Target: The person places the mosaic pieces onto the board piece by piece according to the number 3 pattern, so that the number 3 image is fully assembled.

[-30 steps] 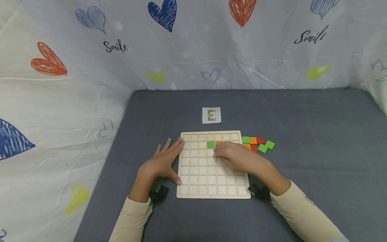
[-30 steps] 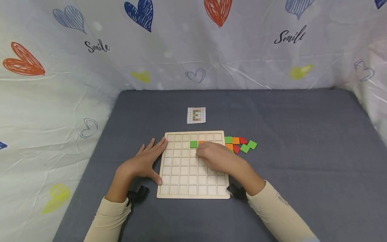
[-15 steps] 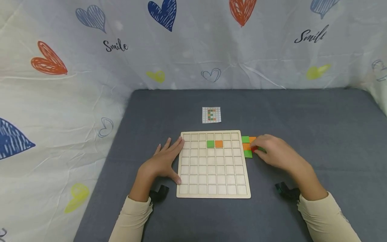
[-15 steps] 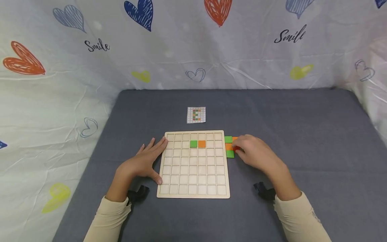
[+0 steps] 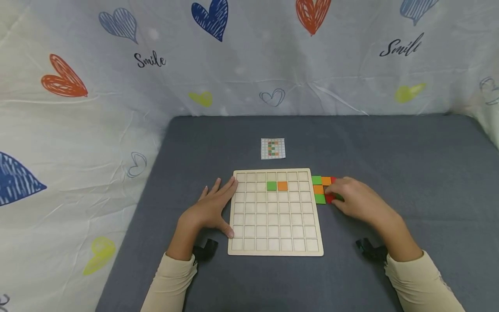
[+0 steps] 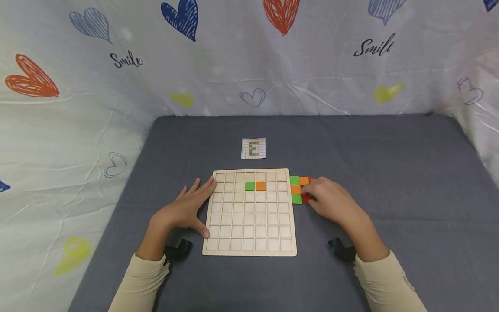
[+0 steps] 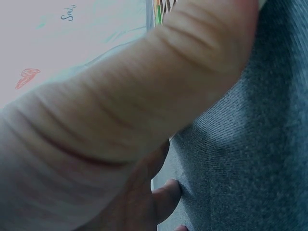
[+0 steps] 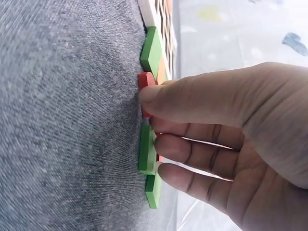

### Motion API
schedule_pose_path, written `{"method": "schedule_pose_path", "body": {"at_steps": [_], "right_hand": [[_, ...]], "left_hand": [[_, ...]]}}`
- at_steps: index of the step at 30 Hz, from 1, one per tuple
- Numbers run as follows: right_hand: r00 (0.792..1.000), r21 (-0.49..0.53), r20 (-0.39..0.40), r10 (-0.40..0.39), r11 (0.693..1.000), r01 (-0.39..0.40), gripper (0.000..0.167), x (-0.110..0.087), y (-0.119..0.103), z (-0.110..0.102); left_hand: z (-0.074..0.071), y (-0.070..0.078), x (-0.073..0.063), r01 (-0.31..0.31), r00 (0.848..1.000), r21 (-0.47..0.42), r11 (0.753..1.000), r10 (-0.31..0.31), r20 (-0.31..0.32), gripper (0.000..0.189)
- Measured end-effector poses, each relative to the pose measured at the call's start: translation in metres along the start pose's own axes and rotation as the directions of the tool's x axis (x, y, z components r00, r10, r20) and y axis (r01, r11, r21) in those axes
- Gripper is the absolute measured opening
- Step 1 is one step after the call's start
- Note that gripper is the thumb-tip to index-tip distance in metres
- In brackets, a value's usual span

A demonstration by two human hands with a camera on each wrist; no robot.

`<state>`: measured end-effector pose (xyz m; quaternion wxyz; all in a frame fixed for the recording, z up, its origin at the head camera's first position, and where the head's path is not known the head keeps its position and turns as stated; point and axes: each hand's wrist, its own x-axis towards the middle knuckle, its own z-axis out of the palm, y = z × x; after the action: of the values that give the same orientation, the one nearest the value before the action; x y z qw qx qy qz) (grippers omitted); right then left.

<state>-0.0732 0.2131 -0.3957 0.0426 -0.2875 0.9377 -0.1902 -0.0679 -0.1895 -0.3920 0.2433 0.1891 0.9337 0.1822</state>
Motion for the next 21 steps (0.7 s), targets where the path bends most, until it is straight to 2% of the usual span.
{"method": "schedule_pose_path", "body": {"at_steps": [4, 11, 21], "right_hand": [[1.000, -0.003, -0.016, -0.016, 1.000, 0.016, 0.017, -0.0009, 0.0010, -0.0005], [0.991, 0.006, -0.082, -0.110, 0.994, 0.110, 0.026, -0.0009, 0.0046, 0.0027], [0.998, 0.011, -0.012, -0.061, 0.998, 0.062, 0.024, -0.0038, 0.0015, -0.0003]], "left_hand": [[-0.0001, 0.0004, -0.0003, 0.002, 1.000, 0.004, 1.000, -0.002, -0.003, 0.149], [-0.0006, 0.0015, -0.0008, 0.003, 1.000, -0.003, 1.000, -0.003, 0.000, 0.149], [-0.0003, 0.0021, 0.0012, 0.017, 1.000, 0.003, 1.000, -0.018, 0.017, 0.150]]}}
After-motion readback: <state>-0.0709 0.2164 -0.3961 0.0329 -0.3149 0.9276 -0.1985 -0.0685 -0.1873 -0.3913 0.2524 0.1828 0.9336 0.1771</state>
